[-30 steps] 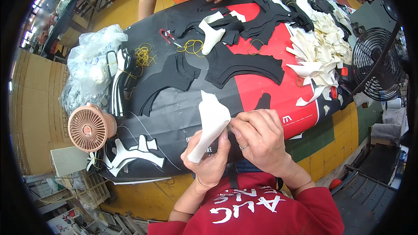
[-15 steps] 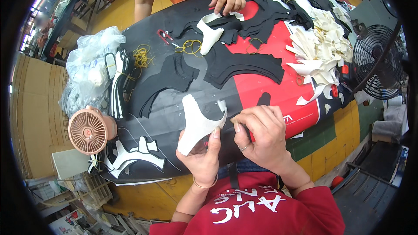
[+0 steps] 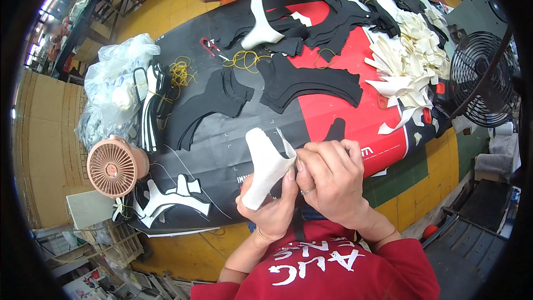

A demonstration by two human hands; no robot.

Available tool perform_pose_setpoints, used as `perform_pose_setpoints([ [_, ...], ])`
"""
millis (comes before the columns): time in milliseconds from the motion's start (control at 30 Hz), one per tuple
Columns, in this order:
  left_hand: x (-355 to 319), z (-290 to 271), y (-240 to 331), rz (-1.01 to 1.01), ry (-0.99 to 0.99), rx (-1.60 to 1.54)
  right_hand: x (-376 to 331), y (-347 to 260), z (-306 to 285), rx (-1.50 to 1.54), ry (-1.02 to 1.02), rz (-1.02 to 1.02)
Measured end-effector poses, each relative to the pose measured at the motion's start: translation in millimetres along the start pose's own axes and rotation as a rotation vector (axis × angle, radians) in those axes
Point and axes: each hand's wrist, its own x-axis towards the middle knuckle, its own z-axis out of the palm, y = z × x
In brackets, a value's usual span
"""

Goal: The person repeatedly picks white fabric pieces and aligns them onto black fabric pieces on a shared table, pressing them into place. A coworker across the table performs similar actions. The camera wearer handles pieces one at a time and places them on the table.

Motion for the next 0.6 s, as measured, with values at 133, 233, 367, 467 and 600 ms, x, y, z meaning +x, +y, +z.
perform_pose_setpoints([
  [133, 2, -5, 3, -0.408, 0.016, -0.299, 1, 7, -1, 0.157, 0.007, 0.078],
  [233, 5, -4, 0, -0.339, 0.086, -0.345, -1, 7, -4, 0.203, 0.007, 0.105],
  [367, 3, 2, -1, -0.133, 0.062, -0.154, -2, 2, -3, 0.156, 0.021, 0.055],
  [467, 2, 6, -2, 0.009, 0.089, -0.043, -1, 2, -3, 0.07, 0.021, 0.006],
  [600, 4, 3, -2, 0.076, 0.014, 0.111, 1, 2, -1, -0.041, 0.036, -0.057],
])
